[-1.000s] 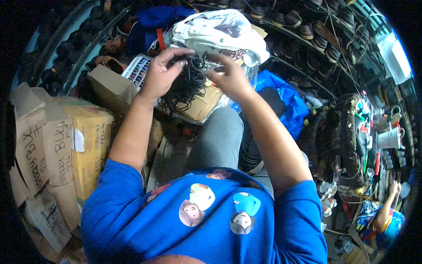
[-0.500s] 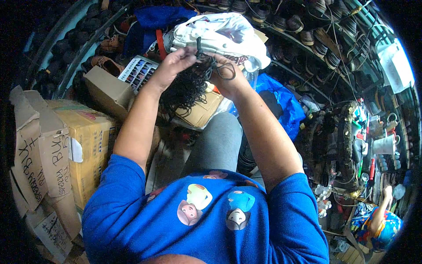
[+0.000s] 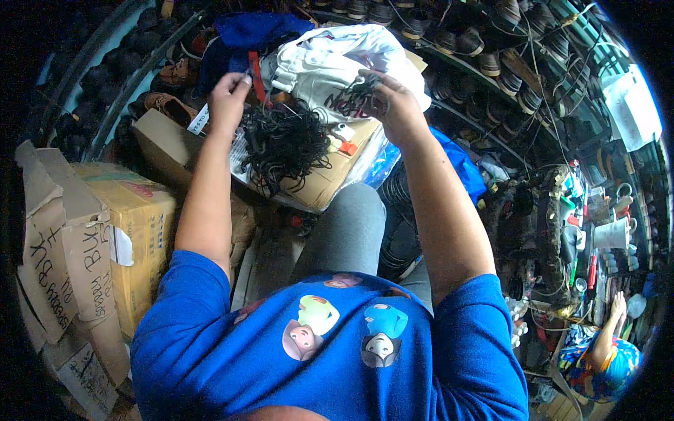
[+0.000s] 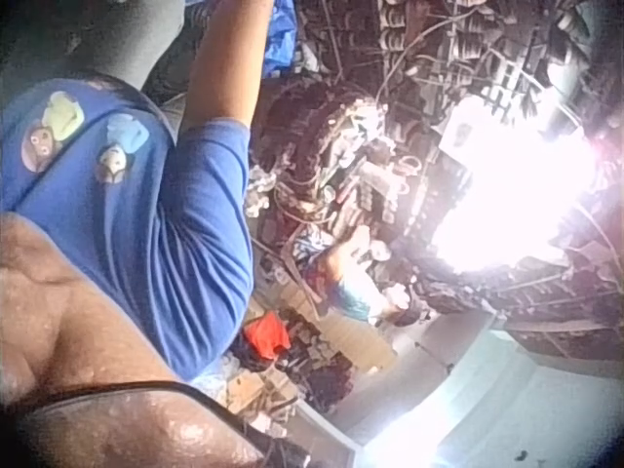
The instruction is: Threading cords and assembling components for leather moccasins in a manufacturing setting.
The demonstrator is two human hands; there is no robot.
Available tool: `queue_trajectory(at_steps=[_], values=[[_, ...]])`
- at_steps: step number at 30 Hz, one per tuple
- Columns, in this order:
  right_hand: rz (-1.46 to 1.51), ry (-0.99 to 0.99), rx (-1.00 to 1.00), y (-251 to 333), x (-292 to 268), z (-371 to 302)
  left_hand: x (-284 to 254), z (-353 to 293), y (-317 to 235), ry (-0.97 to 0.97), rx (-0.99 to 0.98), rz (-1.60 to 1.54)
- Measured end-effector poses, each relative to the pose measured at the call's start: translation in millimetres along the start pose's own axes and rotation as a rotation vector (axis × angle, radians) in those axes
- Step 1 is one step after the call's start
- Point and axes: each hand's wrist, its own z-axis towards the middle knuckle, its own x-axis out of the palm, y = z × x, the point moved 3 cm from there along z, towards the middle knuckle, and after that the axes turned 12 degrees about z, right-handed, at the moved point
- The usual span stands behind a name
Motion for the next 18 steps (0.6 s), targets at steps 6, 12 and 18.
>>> queue_trajectory(at_steps=[6, 12, 18], values=[[-0.057, 0.074, -0.078, 14, -4, -7, 2, -32, -46, -0.216, 0.233, 0.721], [-1.313, 0.146, -0.247, 55, -2, -43, -12, -33, -133, 0.032, 0.447, -0.596], [-1.441, 0.031, -0.133, 88, -40, -117, -74, -37, -176, 0.055, 0.219, -1.154]])
